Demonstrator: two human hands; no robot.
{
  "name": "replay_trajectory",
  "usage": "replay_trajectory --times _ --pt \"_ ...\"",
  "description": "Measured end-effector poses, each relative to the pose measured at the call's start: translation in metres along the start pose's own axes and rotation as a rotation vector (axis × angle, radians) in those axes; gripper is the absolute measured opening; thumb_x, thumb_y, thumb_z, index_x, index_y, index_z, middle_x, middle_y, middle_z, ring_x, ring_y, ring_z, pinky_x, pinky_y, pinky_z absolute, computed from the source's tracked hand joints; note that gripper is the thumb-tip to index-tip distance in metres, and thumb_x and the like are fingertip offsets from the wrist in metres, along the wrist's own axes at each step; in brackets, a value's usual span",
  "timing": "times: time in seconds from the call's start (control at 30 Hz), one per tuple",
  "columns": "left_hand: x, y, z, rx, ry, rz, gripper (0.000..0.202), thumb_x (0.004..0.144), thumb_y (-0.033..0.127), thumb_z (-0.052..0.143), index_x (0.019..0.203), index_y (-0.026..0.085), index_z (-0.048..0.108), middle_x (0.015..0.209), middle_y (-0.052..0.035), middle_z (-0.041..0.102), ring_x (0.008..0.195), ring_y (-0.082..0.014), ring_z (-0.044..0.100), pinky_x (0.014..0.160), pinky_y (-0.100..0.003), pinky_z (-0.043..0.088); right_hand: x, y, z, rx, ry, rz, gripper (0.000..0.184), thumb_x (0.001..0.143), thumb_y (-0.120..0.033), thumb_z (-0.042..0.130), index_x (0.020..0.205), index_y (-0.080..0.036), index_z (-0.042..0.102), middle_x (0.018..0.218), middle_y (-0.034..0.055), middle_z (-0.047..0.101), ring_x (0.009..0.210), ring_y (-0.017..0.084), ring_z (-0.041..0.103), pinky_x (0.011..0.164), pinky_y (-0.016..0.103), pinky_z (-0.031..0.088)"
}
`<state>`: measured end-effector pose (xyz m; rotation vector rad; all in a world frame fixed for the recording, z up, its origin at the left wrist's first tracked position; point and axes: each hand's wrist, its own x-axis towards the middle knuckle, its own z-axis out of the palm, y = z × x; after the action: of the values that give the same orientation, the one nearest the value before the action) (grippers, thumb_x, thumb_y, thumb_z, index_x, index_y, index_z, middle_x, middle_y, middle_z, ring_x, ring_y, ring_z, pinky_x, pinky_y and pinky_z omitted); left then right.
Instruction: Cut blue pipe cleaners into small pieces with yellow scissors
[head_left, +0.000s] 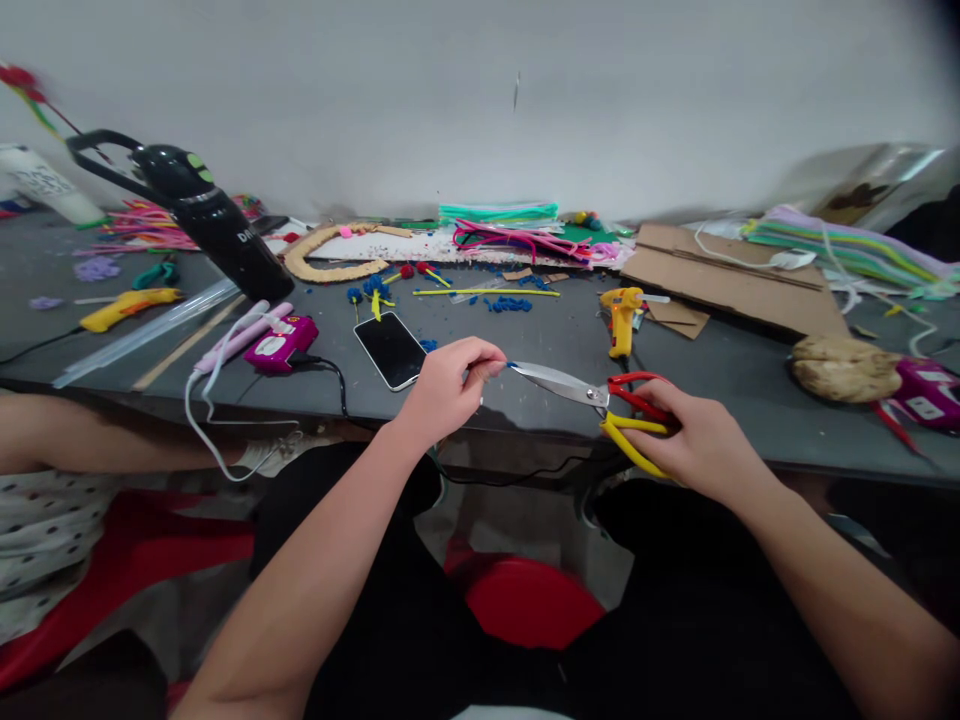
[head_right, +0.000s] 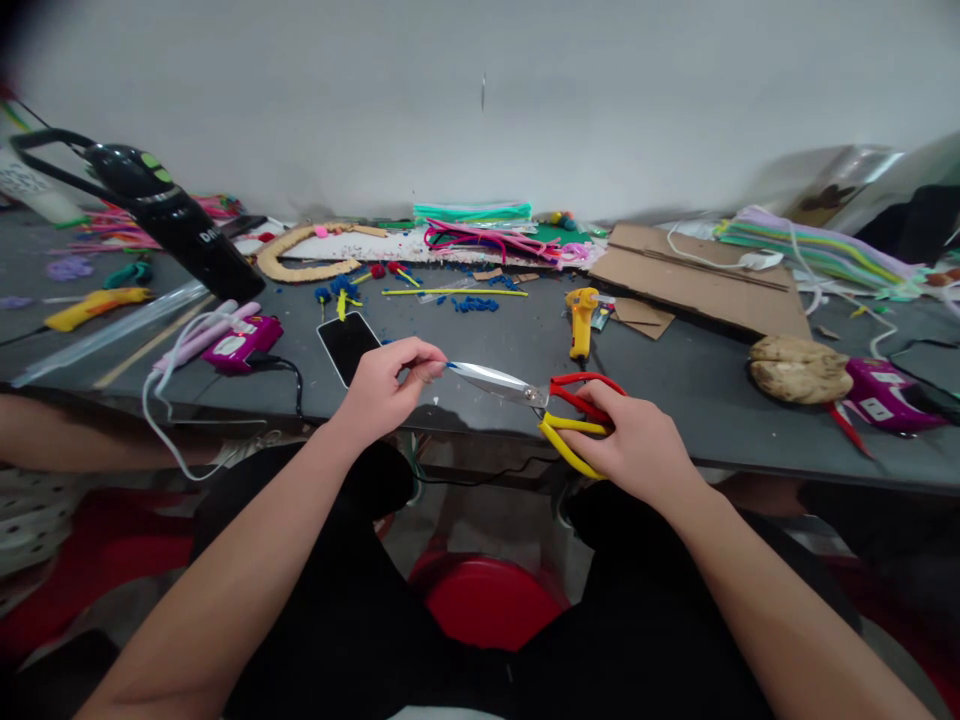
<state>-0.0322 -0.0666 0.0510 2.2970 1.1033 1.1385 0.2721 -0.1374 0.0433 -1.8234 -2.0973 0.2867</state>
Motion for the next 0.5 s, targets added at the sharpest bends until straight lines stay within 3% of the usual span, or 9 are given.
replay_trajectory --times 0.23,0.5 --pt "0.0006 0.0003 -0.0006 -0.02 -0.007 0.003 0.013 0.091 0.019 0.053 0.089 0.016 0.065 0.079 -0.0032 0.066 0.068 -0.0117 0.057 0.063 -0.025 0.042 -0.0016 -0.0056 -0.0009 0.001 0.039 0.012 0.042 0.074 -0.061 0.064 0.091 -0.024 0.057 0.069 0.0004 0.061 0.056 0.015 0.049 0.054 0.028 0.038" --pt "0.0003 0.002 -0.0014 -0.005 -0.001 0.006 0.012 0.091 0.018 0.053 0.088 0.017 0.065 0.078 -0.0031 0.066 0.066 -0.0114 0.054 0.063 -0.025 0.042 0.0 -0.0047 -0.0006 -0.014 0.023 0.007 0.044 0.073 -0.062 0.062 0.093 -0.024 0.059 0.071 0.0016 0.063 0.057 0.017 0.054 0.055 0.029 0.04"
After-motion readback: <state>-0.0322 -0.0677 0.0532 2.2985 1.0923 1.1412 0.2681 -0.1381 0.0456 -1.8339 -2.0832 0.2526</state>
